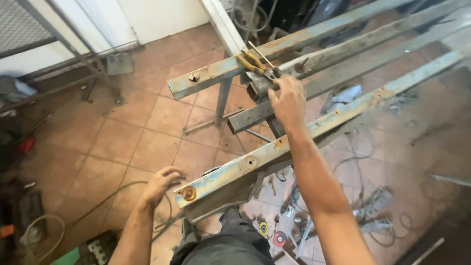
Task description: Assembling and adjusting metal frame components using hand tools
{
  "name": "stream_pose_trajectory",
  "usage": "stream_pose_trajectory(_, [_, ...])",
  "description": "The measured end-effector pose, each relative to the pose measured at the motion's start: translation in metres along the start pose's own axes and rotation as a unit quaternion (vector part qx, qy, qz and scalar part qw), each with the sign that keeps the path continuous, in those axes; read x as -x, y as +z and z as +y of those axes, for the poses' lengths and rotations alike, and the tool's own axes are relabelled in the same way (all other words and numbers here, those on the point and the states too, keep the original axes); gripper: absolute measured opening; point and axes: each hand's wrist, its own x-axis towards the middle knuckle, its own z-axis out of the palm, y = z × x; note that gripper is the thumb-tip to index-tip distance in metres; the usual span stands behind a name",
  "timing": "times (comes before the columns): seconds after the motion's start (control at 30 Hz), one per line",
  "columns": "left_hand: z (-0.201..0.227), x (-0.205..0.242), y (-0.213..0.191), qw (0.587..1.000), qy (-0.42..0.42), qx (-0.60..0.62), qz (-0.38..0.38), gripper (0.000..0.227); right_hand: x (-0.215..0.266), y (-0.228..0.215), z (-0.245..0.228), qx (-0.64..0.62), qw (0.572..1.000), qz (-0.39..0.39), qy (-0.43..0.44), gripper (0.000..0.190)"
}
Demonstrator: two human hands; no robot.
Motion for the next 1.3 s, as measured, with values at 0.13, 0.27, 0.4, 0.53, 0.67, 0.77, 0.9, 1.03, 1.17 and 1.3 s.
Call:
stream_pose_trajectory(0.13, [0.016, 0.008, -0.007, 0.994, 0.055, 0.007, 0.093, 0.022, -0.048, 0.037, 0.015, 0.071, 0.997, -0.040, -0.012, 0.037])
stream_pose_trajectory(0.27, [0.055, 0.049, 0.012, 0.983, 0.097, 0.037, 0.148, 0.020, -0.073, 0.060, 0.017, 0.146, 0.985, -0.087, -0.020, 0.044])
stream_pose_trajectory(0.4, [0.093, 0.083, 0.036, 0.974, 0.142, -0.023, 0.173, 0.019, -0.072, 0.069, 0.023, 0.174, 0.982, -0.051, -0.060, 0.045])
stream_pose_trajectory(0.53, [0.135, 0.102, 0.057, 0.962, 0.176, -0.117, 0.173, 0.015, -0.047, 0.048, 0.018, 0.158, 0.982, -0.025, -0.099, 0.037])
stream_pose_trajectory(0.67, [0.173, 0.123, 0.063, 0.910, 0.323, -0.234, 0.111, 0.016, 0.020, -0.029, -0.052, -0.076, 0.985, -0.141, -0.066, 0.029])
stream_pose_trajectory(0.77, [0.185, 0.142, 0.054, 0.845, 0.408, -0.337, 0.078, 0.027, 0.086, -0.081, -0.125, -0.176, 0.956, -0.222, -0.079, 0.031])
stream_pose_trajectory(0.9, [0.201, 0.172, 0.038, 0.793, 0.414, -0.433, -0.108, 0.048, 0.156, -0.092, -0.184, -0.255, 0.902, -0.334, -0.097, 0.040])
stream_pose_trajectory(1.03, [0.169, 0.180, -0.011, 0.847, 0.235, -0.424, -0.218, 0.030, 0.211, -0.083, -0.221, -0.294, 0.912, -0.274, -0.076, 0.048])
stream_pose_trajectory(1.17, [0.112, 0.183, -0.061, 0.918, 0.156, -0.272, -0.243, 0.015, 0.262, -0.080, -0.219, -0.386, 0.899, -0.167, 0.125, 0.033])
stream_pose_trajectory(1.3, [0.040, 0.172, -0.102, 0.959, 0.078, -0.179, -0.206, 0.012, 0.310, -0.064, -0.201, -0.212, 0.965, -0.122, 0.095, 0.012])
